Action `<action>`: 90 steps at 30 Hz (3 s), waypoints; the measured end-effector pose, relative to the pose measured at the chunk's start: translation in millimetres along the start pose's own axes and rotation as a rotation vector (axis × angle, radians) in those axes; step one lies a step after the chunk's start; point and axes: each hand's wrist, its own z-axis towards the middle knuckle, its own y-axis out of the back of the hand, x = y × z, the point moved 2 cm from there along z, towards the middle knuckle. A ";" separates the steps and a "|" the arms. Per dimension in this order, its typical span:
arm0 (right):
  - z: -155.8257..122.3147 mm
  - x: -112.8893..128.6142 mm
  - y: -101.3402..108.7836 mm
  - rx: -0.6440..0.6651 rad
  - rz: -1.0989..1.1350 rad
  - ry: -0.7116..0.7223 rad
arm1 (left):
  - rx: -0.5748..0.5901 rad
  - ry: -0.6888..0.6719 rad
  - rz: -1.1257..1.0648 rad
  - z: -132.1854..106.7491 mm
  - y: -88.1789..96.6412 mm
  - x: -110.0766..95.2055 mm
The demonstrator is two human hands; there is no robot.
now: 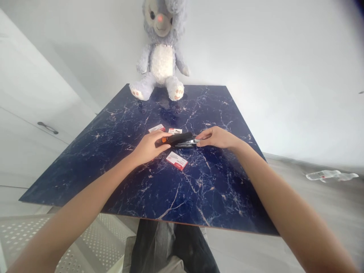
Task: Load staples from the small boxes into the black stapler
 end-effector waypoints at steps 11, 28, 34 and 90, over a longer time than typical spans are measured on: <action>-8.1 2.8 -6.7 -0.120 -0.134 0.097 | 0.016 -0.009 0.018 0.0 -0.7 2.3; -16.9 -2.0 -16.3 -0.252 -0.072 0.169 | 0.057 -0.012 0.057 -2.2 0.9 0.9; -16.9 1.8 -17.3 -0.273 -0.017 0.108 | 0.062 -0.031 0.055 -2.2 1.1 1.2; -14.3 1.6 -23.7 -0.338 -0.191 0.215 | 0.086 -0.035 0.057 -3.0 0.3 3.0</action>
